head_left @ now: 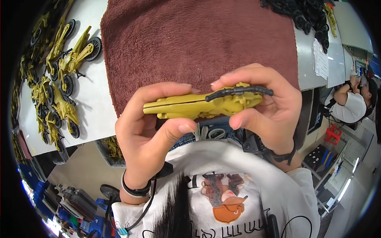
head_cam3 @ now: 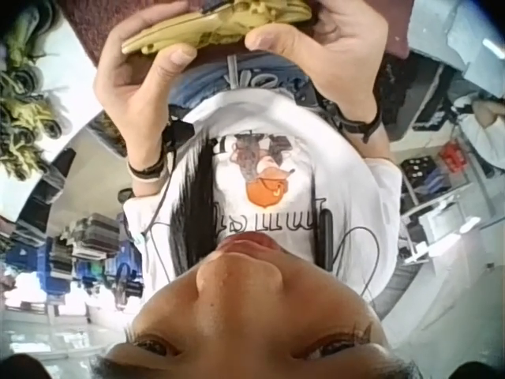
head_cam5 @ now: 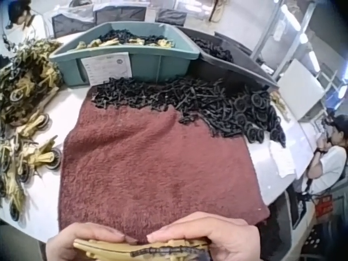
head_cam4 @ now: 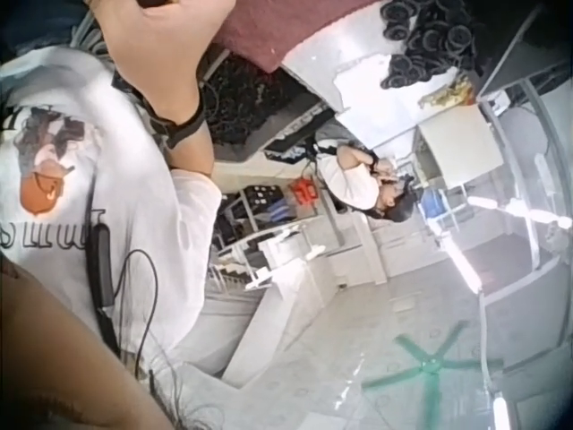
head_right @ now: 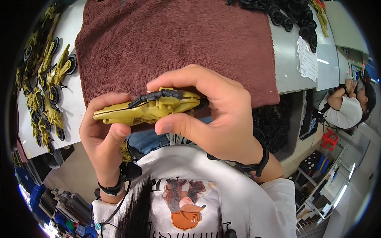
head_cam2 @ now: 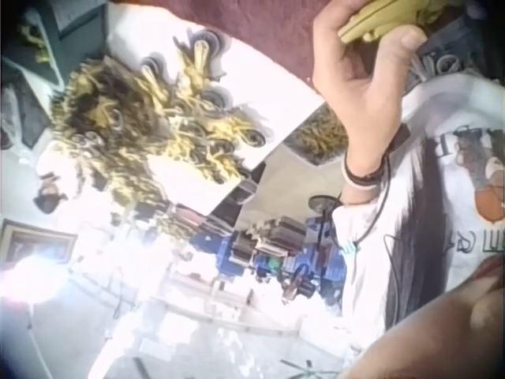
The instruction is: Assembling plastic toy motorcycle components including frames, wheels, and handlebars at a factory workbench.
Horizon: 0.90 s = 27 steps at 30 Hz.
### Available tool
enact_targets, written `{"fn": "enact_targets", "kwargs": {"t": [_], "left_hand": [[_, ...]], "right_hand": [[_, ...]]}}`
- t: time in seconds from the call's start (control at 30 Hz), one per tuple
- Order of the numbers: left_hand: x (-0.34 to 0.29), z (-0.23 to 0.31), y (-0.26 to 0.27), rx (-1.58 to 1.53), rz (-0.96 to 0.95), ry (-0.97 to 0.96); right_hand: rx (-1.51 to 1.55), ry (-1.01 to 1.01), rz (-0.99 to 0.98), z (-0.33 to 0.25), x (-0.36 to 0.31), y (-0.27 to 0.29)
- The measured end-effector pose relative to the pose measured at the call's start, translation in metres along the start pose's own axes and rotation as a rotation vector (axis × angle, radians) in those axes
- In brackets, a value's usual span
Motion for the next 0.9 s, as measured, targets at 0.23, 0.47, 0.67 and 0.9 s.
{"fn": "enact_targets", "kwargs": {"t": [0.23,0.47,0.67,0.9], "left_hand": [[-0.006,0.005,-0.005,0.077,-0.014,-0.168],[-0.004,0.005,-0.008,0.175,-0.032,-0.189],[-0.004,0.004,-0.016,0.085,-0.004,-0.102],[-0.004,0.004,-0.010,0.242,0.018,-0.289]], "right_hand": [[-0.285,0.292,-0.142,-0.012,-0.009,-0.002],[-0.241,0.244,-0.156,-0.008,-0.006,0.007],[-0.222,0.201,-0.141,-0.008,-0.011,0.010],[-0.241,0.178,-0.208,-0.011,-0.007,0.006]]}}
Point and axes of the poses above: each hand's wrist, its own x-axis towards the middle knuckle, its own y-axis out of the back of the hand, z = x × y, the point moved 5 cm from there along x, towards the middle knuckle, and after that the axes turned 15 degrees about y, right-handed, at the moved point
